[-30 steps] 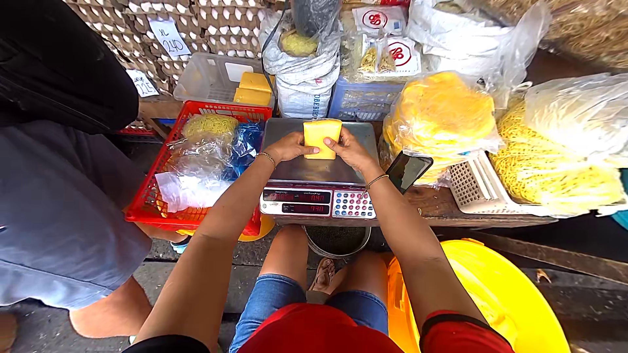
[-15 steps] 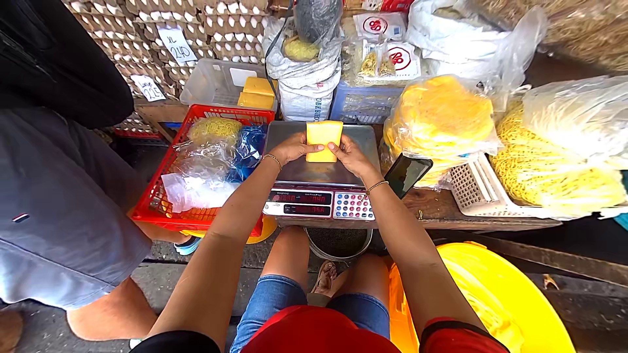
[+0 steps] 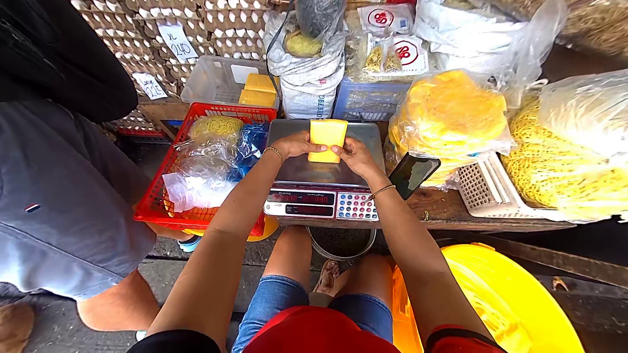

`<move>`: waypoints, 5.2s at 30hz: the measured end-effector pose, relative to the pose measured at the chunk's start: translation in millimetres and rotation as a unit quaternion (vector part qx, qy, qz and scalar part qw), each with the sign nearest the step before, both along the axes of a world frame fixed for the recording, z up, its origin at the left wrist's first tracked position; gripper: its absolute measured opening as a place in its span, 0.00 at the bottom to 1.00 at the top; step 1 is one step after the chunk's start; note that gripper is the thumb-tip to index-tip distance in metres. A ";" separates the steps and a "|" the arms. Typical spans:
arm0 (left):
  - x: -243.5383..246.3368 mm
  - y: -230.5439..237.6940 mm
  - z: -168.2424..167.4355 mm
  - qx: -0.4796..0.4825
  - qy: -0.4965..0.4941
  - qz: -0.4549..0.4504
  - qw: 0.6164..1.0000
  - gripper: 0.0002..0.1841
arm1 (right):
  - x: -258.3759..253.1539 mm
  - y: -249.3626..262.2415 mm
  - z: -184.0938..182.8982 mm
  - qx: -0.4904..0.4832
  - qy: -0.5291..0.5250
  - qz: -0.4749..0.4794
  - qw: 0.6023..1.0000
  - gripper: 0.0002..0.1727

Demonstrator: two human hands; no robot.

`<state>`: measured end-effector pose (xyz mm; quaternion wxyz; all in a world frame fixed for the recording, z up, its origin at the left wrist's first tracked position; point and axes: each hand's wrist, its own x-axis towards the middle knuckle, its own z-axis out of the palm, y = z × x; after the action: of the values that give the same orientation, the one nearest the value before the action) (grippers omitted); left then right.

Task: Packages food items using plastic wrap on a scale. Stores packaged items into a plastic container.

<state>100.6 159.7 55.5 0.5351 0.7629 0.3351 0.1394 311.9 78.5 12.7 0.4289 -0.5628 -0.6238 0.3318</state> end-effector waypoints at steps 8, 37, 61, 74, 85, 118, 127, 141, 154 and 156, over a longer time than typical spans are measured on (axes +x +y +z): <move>1.3 -1.6 3.1 -0.002 0.032 0.002 0.999 0.23 | 2.3 -4.0 -3.7 -0.009 -0.011 0.003 1.000 0.24; 0.7 10.5 3.5 0.005 0.084 0.258 0.963 0.22 | -55.3 52.1 15.0 0.030 -0.396 0.023 0.918 0.36; -24.4 -129.5 -17.3 -0.300 -0.237 0.337 0.860 0.20 | -19.1 65.7 54.5 -0.147 -0.265 0.066 0.951 0.32; -24.6 -173.9 -41.0 -0.351 -0.295 0.330 0.825 0.22 | -29.2 -35.7 31.1 -0.175 0.005 0.102 0.979 0.23; -35.0 -83.1 1.9 0.019 -0.105 0.044 0.993 0.20 | 8.1 -40.4 56.6 -0.046 0.134 0.164 0.976 0.25; -3.3 -22.8 -5.0 0.199 -0.022 0.199 0.959 0.36 | -0.7 -16.1 40.5 -0.022 -0.166 -0.023 0.986 0.41; 2.5 -20.0 -44.4 0.376 0.132 0.091 0.913 0.29 | -37.1 17.1 -6.6 0.104 -0.404 0.005 0.909 0.33; -10.2 -19.2 -31.8 0.339 0.244 0.107 0.902 0.29 | -74.7 -13.5 -11.9 0.095 -0.424 -0.015 0.900 0.34; -5.5 -29.1 3.4 0.009 0.040 0.263 0.964 0.26 | -24.3 -55.5 19.2 -0.032 -0.207 -0.141 0.968 0.30; 2.6 -31.3 8.4 -0.051 0.020 0.274 0.960 0.28 | -29.3 -48.9 18.6 -0.062 -0.157 -0.124 0.978 0.33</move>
<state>103.2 128.4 63.9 0.5080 0.6158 0.5487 0.2483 282.6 29.6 31.3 0.3275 -0.7065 -0.5868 0.2220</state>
